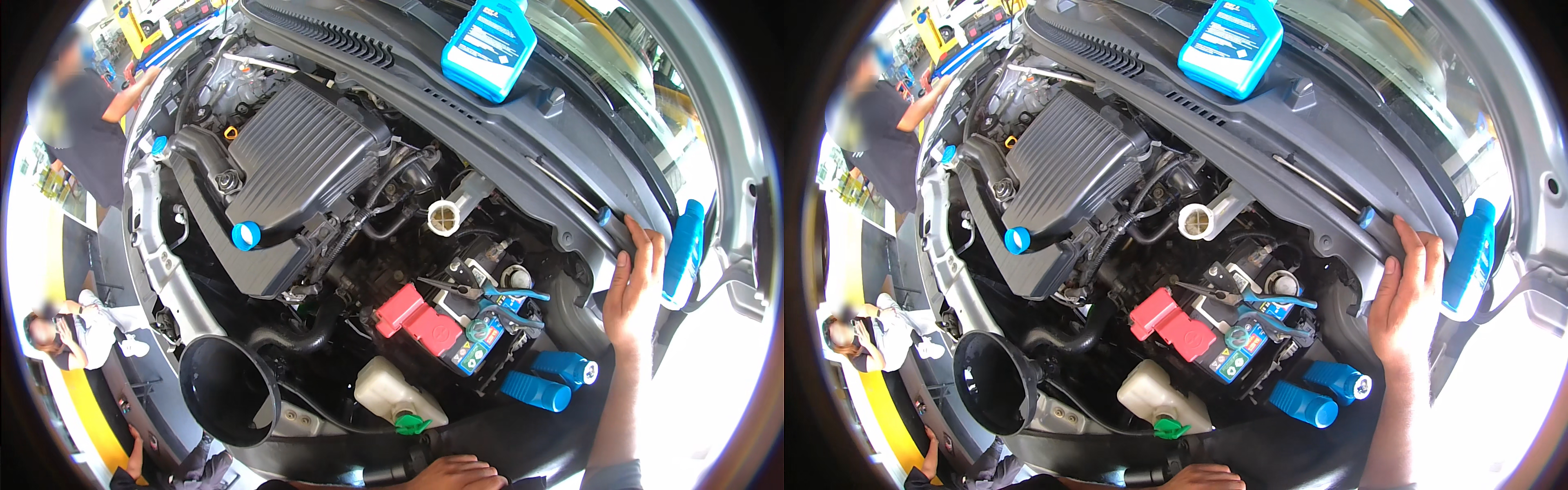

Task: The person opens the hood of a car and refills the coolant reservoir using a funnel and a bottle of coolant. The person then closes the reservoir cap and wipes the area with a cloth.

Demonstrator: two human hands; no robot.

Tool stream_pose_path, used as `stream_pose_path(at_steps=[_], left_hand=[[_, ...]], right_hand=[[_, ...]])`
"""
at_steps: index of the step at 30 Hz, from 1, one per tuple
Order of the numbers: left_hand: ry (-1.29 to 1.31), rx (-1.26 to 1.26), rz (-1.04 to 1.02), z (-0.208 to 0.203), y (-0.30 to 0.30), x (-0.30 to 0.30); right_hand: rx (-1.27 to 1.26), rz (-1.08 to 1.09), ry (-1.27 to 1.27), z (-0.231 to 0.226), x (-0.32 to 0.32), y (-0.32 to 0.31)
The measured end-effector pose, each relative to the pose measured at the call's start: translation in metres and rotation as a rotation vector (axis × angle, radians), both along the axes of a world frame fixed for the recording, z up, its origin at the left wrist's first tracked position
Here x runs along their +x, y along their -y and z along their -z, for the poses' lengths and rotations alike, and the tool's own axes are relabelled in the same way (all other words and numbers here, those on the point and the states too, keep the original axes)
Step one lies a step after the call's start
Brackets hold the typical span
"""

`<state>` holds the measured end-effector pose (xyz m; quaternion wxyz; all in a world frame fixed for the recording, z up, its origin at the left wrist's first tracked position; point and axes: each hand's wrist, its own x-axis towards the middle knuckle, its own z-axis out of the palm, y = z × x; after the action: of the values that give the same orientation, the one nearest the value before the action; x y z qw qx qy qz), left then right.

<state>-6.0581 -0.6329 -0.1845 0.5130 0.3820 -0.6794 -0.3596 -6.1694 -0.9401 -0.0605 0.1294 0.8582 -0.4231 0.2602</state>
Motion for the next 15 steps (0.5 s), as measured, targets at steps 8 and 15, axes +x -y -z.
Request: stream_pose_path(at_steps=[8, 15], left_hand=[[-0.055, -0.037, -0.132, 0.014, -0.006, -0.009], [-0.055, 0.053, -0.032, 0.012, -0.008, -0.006]], right_hand=[[-0.039, 0.001, 0.001, 0.004, -0.001, 0.001], [-0.008, 0.015, 0.005, 0.002, 0.0, -0.003]])
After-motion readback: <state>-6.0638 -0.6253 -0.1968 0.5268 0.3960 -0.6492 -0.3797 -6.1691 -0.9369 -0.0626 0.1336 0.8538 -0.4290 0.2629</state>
